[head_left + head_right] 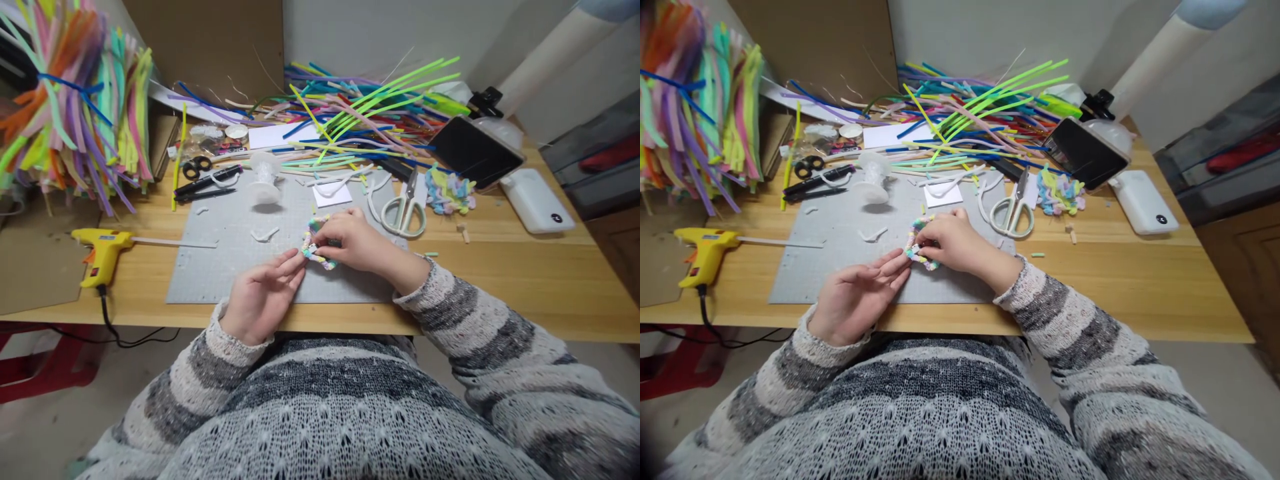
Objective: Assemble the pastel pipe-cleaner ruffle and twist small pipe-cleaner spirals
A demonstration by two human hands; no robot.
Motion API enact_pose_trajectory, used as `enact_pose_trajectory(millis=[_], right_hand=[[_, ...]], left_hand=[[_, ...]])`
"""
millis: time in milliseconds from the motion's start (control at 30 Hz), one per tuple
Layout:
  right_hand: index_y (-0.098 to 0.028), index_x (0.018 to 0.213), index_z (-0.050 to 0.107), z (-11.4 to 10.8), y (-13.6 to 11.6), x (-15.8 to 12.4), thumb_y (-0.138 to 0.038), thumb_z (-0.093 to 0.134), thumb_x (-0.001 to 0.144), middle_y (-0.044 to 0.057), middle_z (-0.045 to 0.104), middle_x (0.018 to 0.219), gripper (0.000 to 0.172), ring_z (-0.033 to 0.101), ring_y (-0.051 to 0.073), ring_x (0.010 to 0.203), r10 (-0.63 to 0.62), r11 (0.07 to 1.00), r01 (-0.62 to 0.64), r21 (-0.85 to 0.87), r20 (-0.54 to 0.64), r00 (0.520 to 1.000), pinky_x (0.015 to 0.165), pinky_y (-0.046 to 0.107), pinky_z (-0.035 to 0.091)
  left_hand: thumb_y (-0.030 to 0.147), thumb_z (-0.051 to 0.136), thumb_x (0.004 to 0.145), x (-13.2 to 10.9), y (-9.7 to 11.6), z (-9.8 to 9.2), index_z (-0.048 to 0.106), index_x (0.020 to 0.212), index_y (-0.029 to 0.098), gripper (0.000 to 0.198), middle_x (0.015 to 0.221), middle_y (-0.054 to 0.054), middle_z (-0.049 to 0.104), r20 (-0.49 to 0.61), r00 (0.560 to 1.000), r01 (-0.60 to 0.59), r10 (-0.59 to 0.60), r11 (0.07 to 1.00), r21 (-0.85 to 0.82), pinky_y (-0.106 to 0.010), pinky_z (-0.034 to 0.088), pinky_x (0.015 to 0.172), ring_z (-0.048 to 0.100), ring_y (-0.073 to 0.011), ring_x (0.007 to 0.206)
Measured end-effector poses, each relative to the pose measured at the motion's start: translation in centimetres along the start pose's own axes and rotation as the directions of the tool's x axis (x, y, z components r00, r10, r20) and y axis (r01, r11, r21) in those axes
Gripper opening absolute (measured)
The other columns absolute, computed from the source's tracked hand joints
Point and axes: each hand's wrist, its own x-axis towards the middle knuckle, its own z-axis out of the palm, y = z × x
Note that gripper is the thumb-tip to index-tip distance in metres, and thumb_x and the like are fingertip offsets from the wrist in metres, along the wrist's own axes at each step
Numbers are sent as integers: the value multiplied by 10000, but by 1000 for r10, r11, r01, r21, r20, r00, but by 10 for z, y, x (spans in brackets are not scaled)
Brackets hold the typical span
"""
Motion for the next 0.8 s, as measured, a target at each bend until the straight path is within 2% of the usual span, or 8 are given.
enact_pose_trajectory(millis=[300,333,400,467,533,600,700,800], right_hand=[[-210,935,679,-1,1,-1,-226,681,832,11,692,906,104,576,194,934,-8,1000,8,24,8,1000,845,348,206],[-216,945,678,-1,2,-1,-233,684,831,10,687,903,116,576,192,928,-6,999,6,39,2,1000,847,349,205],[-231,947,680,0,3,-1,-252,683,834,6,683,895,114,577,190,920,-3,997,3,71,-9,1000,851,352,203],[-234,940,679,-1,3,-1,-259,679,838,2,682,885,105,581,190,919,-4,995,5,100,-10,1000,857,355,207],[-225,934,673,-2,3,-2,-255,675,838,2,682,882,100,586,187,915,-2,993,2,117,-3,1000,863,356,218],[-215,921,662,-4,3,-3,-247,666,839,3,682,890,88,589,178,890,2,993,-3,114,5,1000,867,355,232],[-213,900,639,-7,4,-4,-248,649,839,-6,680,876,71,583,159,829,-4,996,3,88,6,1000,867,355,251],[-215,892,622,-10,7,-6,-265,642,835,-8,668,853,79,577,159,810,-13,998,14,64,-15,1000,863,357,271]], left_hand=[[143,548,720,-3,-5,-5,503,1190,170,473,1287,-111,593,68,948,-308,310,848,431,-454,285,1160,484,-239,1295],[167,579,726,-5,4,-13,499,1203,191,485,1339,-106,552,97,893,-418,439,728,543,-475,309,1133,462,-255,1306],[223,630,751,-9,34,-36,484,1254,192,524,1393,-115,496,224,645,-572,731,267,775,-491,313,1105,433,-281,1309],[234,706,691,-15,73,-64,482,1277,136,635,1378,-148,481,342,389,-292,855,-237,926,-546,216,1129,380,-342,1323],[245,722,666,-20,111,-91,463,1277,60,689,1379,-217,442,253,246,126,936,-290,949,-644,107,1107,314,-446,1335],[307,725,670,-24,136,-113,440,1242,21,701,1352,-268,425,93,272,318,958,-181,931,-700,179,1040,310,-517,1303],[353,687,710,-26,150,-133,462,1141,51,572,1262,-252,449,-107,449,442,887,-116,890,-684,311,980,385,-520,1237],[265,629,758,-27,148,-142,465,1118,71,441,1147,-187,482,-130,442,449,888,-93,889,-627,348,1004,410,-467,1224]])
